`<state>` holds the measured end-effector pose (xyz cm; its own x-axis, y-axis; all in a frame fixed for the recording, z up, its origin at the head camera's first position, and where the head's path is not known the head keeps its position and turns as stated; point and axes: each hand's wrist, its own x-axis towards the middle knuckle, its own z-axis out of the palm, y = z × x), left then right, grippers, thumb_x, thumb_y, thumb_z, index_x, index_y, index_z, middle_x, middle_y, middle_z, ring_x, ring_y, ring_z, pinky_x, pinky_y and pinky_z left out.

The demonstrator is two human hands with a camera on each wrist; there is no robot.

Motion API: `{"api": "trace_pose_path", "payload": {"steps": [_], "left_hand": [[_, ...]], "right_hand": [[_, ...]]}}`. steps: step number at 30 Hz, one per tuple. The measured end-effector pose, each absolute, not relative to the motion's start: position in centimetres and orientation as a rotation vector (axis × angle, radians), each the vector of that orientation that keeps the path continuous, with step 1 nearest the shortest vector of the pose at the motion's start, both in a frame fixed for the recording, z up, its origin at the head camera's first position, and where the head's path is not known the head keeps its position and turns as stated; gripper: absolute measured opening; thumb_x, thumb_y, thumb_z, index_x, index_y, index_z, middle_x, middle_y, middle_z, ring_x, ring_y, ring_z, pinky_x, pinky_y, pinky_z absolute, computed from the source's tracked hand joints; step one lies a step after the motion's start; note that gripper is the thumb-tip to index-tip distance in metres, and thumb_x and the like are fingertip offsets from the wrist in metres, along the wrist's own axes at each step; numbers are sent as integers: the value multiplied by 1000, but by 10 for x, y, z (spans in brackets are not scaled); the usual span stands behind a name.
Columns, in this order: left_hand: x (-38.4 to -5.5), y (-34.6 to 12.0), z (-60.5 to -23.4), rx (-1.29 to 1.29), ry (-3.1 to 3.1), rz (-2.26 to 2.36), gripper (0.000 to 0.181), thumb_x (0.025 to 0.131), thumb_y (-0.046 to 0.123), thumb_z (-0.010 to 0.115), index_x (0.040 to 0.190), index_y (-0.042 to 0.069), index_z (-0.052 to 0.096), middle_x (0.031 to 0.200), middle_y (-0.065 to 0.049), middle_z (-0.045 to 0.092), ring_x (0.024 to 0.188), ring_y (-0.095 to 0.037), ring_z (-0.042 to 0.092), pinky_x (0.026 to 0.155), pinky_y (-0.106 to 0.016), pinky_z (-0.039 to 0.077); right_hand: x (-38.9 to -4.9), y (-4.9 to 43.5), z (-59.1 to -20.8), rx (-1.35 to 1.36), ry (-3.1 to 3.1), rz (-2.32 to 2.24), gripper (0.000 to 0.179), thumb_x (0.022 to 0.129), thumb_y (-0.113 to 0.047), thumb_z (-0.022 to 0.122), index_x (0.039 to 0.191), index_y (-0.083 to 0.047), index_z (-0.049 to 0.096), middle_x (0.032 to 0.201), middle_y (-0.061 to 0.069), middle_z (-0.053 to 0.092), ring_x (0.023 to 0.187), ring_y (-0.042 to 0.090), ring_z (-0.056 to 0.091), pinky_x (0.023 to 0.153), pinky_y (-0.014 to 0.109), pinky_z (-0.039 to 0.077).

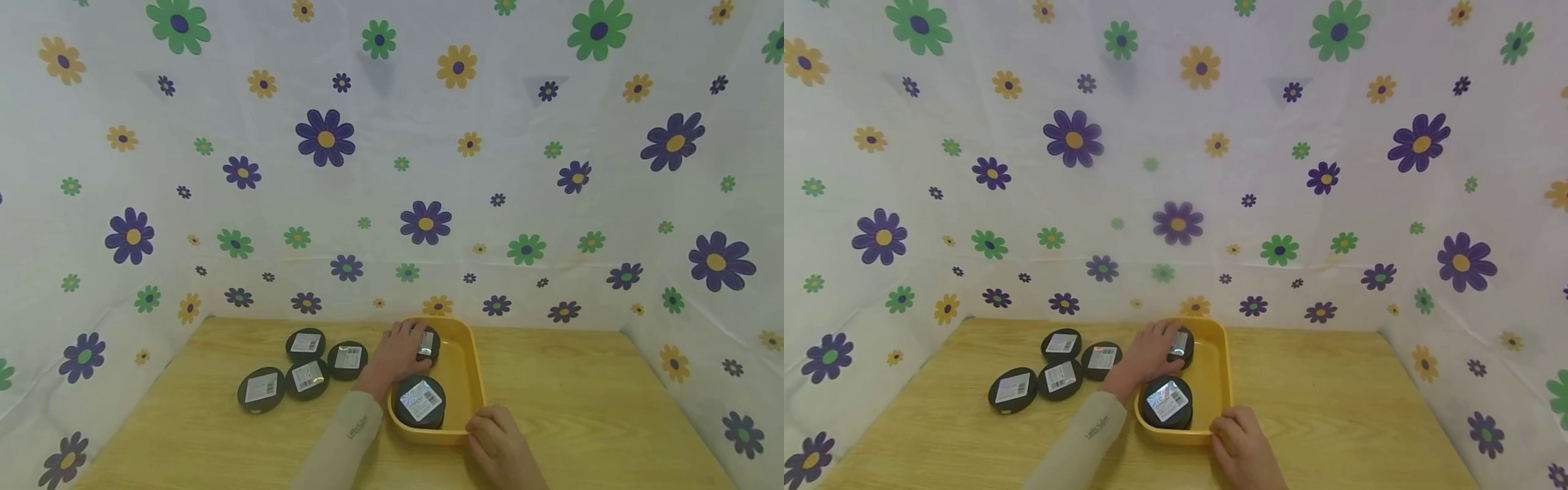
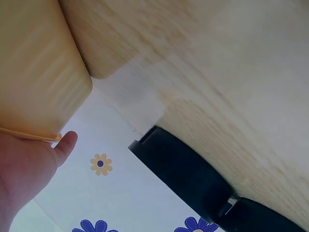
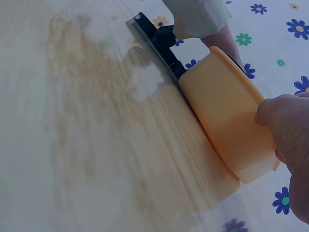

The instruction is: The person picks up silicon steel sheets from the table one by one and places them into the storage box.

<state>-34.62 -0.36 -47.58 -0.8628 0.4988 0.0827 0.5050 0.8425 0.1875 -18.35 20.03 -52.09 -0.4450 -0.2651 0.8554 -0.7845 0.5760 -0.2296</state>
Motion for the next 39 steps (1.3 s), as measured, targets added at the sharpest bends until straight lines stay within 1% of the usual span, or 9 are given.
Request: {"api": "trace_pose_path", "payload": {"steps": [14, 21, 26, 33, 39], "left_hand": [[-350, -3, -480, -796, -2959, -261, 79, 91, 51, 65, 152, 13, 32, 151, -12, 42, 134, -33, 42, 112, -52, 33], [-347, -4, -480, -807, -2944, -293, 77, 94, 48, 64, 153, 13, 30, 149, -14, 43, 133, -34, 42, 110, -52, 35], [-347, -4, -480, -794, -2942, -323, 76, 92, 46, 66, 151, 12, 32, 147, -16, 44, 132, -33, 42, 109, -51, 36], [-349, -3, -483, -775, -2970, -368, 85, 84, 41, 78, 152, 15, 33, 146, -14, 43, 132, -31, 41, 110, -50, 36], [-346, -3, -480, -772, -2969, -382, 82, 84, 36, 79, 150, 15, 35, 145, -15, 43, 132, -32, 41, 109, -51, 36]], "right_hand": [[-179, 200, -516, 787, -2075, 809, 31, 102, -34, 50, 90, -11, 66, 97, 0, 55, 90, 13, 50, 85, 15, 40], [-178, 200, -515, 791, -2072, 804, 30, 102, -33, 49, 90, -11, 66, 97, 0, 55, 90, 13, 50, 85, 14, 40], [-178, 201, -516, 798, -2054, 803, 30, 102, -32, 49, 91, -11, 66, 96, 1, 55, 89, 14, 50, 84, 15, 41], [-177, 201, -517, 770, -2086, 812, 33, 102, -36, 49, 89, -11, 66, 97, -1, 55, 91, 12, 50, 85, 14, 40], [-179, 200, -519, 775, -2070, 805, 31, 102, -35, 49, 90, -12, 66, 97, 0, 56, 90, 14, 51, 85, 16, 41]]}}
